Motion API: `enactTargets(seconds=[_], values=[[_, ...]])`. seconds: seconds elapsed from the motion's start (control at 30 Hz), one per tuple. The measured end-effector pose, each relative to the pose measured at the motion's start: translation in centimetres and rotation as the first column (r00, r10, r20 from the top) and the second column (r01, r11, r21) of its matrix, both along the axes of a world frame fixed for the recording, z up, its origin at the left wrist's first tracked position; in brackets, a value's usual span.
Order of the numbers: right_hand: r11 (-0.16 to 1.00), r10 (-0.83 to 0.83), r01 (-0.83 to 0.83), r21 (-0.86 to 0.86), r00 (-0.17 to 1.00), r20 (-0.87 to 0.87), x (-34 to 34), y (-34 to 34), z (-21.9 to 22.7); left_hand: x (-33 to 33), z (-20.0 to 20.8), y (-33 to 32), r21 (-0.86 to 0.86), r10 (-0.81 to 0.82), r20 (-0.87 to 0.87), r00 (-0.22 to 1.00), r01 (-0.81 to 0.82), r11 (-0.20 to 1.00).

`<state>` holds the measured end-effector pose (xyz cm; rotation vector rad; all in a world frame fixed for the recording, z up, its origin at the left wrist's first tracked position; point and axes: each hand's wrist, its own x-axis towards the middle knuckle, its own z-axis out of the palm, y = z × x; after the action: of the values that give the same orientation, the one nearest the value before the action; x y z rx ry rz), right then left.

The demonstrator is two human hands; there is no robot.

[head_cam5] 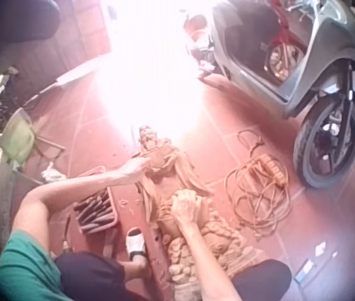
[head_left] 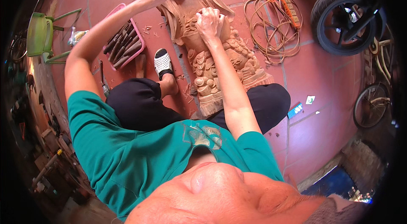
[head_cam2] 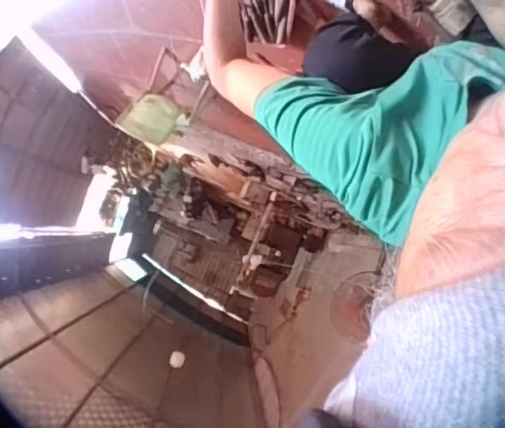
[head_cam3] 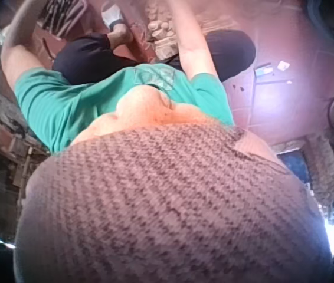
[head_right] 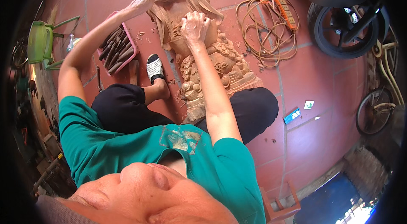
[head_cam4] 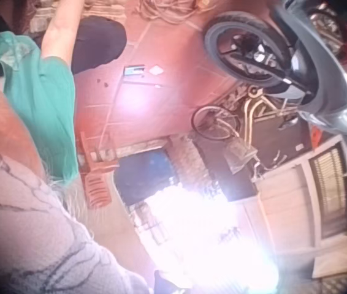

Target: The person carves a wooden sculpture using a chisel, focusing on refining the upper section of the figure. They hold the sculpture steady with one hand while chiseling with the other, occasionally adjusting their grip and position.

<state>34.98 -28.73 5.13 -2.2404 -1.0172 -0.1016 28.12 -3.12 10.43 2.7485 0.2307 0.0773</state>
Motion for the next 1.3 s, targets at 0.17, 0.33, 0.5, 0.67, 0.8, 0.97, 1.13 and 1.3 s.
enactTargets(seconds=[0.17,0.33,0.5,0.67,0.8,0.97,1.13,1.3], values=[[0.999,0.002,-0.002,-0.033,1.0,-0.011,-0.1,-0.1,0.4,3.7,-0.2,-0.9,0.111,-0.096,0.044,0.994,0.091,0.99],[0.998,0.015,-0.014,-0.068,1.0,0.026,-0.1,-0.1,0.2,7.2,-3.2,-2.7,0.27,-0.174,0.221,0.96,0.111,0.956],[0.999,0.013,-0.011,-0.05,1.0,0.023,-0.2,-0.3,0.6,8.4,-4.6,-4.1,0.615,-0.313,0.089,0.945,0.195,0.764],[1.0,0.008,-0.008,-0.028,1.0,0.024,0.1,-0.4,0.2,8.5,-4.9,-4.9,0.699,-0.322,-0.069,0.944,0.276,0.66],[1.0,0.01,-0.011,0.013,0.999,0.032,0.1,-0.3,-0.1,7.3,-5.0,-5.1,0.697,-0.36,-0.068,0.931,0.303,0.65],[1.0,0.011,-0.011,-0.007,1.0,0.022,-0.3,-0.3,0.4,4.8,-5.3,-4.3,0.529,-0.254,-0.028,0.967,0.23,0.817],[0.998,0.006,-0.003,-0.067,0.999,0.045,-0.1,-0.2,0.2,5.2,-4.6,-4.8,0.503,-0.328,0.098,0.939,0.238,0.831],[0.998,0.025,-0.023,-0.051,0.999,0.04,-0.3,0.2,0.6,7.4,-5.5,-3.9,0.657,-0.397,0.071,0.915,0.257,0.709]])
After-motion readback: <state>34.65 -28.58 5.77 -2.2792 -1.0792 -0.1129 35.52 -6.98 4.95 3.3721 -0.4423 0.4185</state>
